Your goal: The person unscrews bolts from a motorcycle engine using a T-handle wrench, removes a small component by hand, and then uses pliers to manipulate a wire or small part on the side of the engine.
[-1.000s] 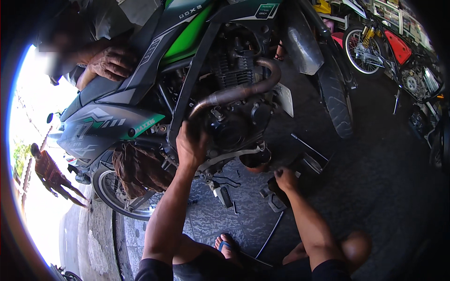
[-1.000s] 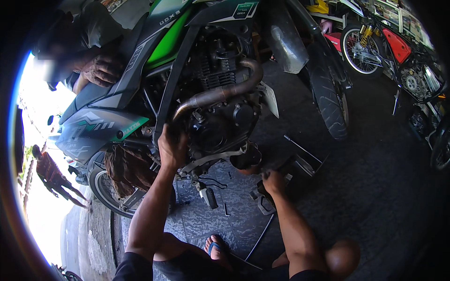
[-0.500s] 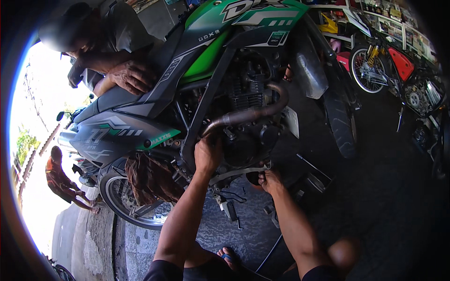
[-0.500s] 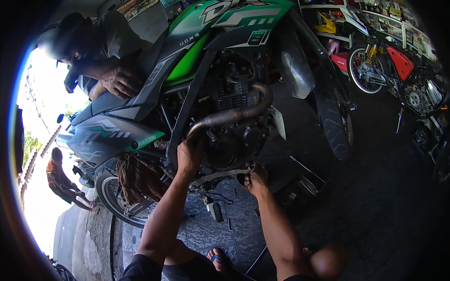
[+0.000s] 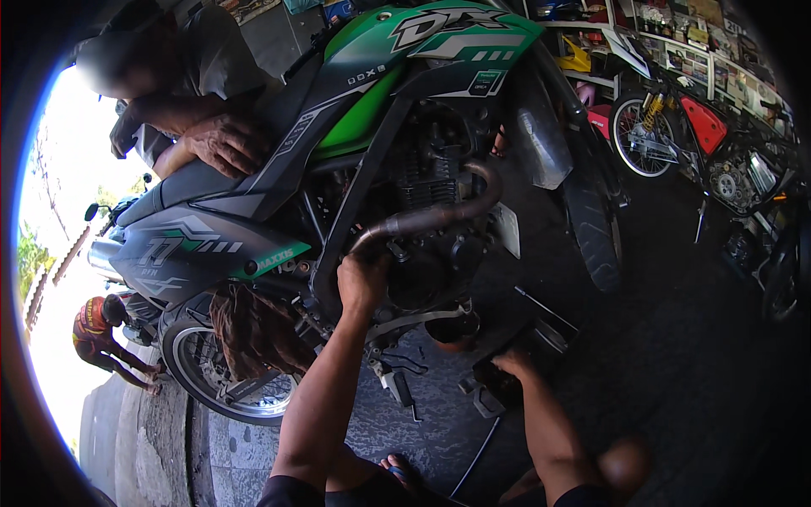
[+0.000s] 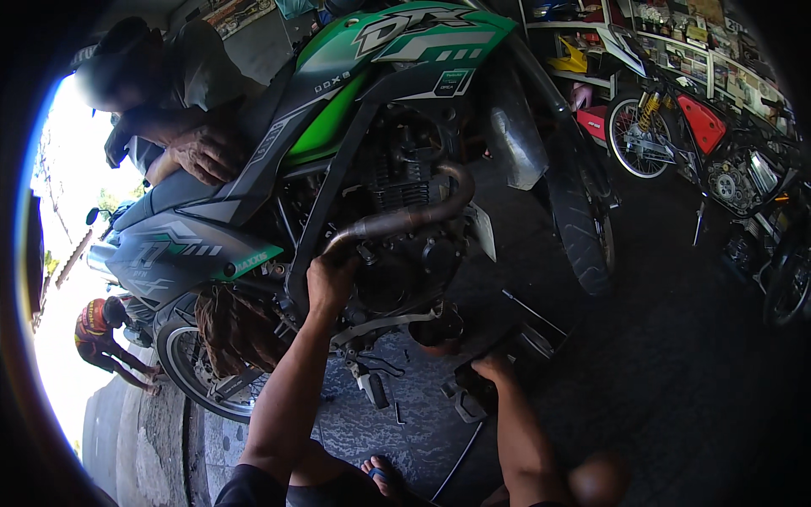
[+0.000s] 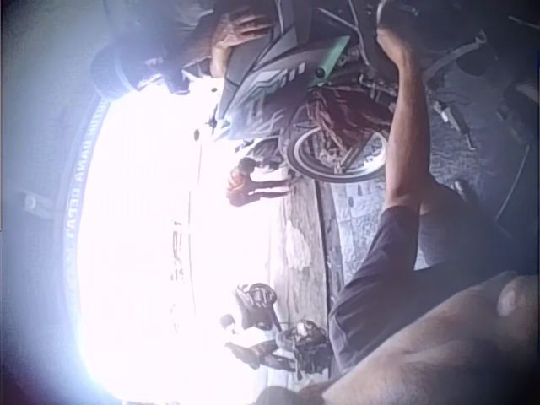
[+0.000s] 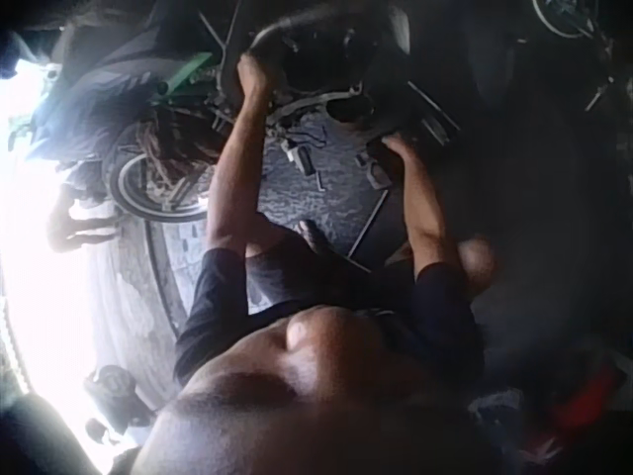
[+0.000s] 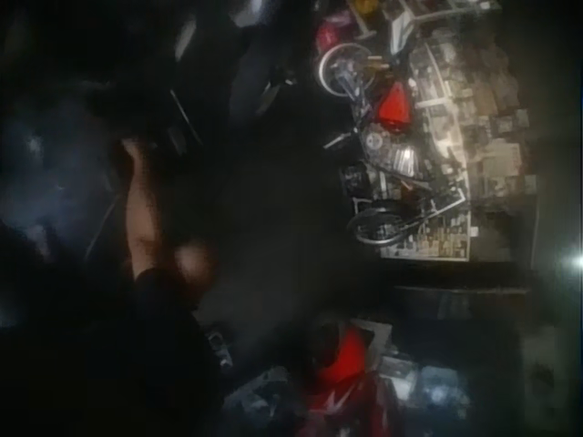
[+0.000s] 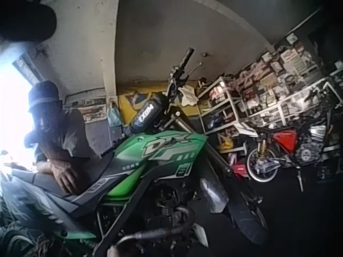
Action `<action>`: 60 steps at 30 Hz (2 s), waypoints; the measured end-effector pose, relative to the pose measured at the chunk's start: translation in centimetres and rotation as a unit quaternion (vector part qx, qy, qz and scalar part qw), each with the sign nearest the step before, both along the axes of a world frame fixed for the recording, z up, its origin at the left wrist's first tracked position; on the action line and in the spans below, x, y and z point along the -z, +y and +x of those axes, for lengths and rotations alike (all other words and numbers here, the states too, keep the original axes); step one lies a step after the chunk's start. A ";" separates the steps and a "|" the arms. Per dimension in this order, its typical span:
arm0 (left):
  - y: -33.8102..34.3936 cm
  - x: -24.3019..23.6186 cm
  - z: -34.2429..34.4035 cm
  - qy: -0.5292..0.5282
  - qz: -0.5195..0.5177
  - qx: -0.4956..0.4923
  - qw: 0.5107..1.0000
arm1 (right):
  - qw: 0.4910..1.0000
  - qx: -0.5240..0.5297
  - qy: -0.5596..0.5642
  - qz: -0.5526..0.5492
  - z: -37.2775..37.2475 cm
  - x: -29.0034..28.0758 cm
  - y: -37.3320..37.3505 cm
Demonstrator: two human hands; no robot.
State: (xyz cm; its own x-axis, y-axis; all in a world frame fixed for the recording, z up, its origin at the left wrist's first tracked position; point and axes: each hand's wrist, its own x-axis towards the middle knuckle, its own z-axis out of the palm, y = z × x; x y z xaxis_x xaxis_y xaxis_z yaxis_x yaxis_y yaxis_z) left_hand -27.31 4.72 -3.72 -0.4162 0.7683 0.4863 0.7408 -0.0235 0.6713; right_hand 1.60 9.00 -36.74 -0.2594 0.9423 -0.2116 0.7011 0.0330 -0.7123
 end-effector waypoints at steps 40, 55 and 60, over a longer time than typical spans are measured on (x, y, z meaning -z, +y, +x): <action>-4.8 14.5 17.9 0.211 -0.431 0.270 0.835 | 0.955 0.167 0.242 0.019 2.0 -3.7 4.3; -13.8 2.8 5.8 0.155 -0.343 0.301 0.876 | 0.863 0.209 0.457 0.058 -5.4 -22.4 2.4; -14.8 1.0 8.8 0.196 -0.352 0.355 0.843 | 0.867 0.189 0.446 0.121 -6.5 -27.0 6.4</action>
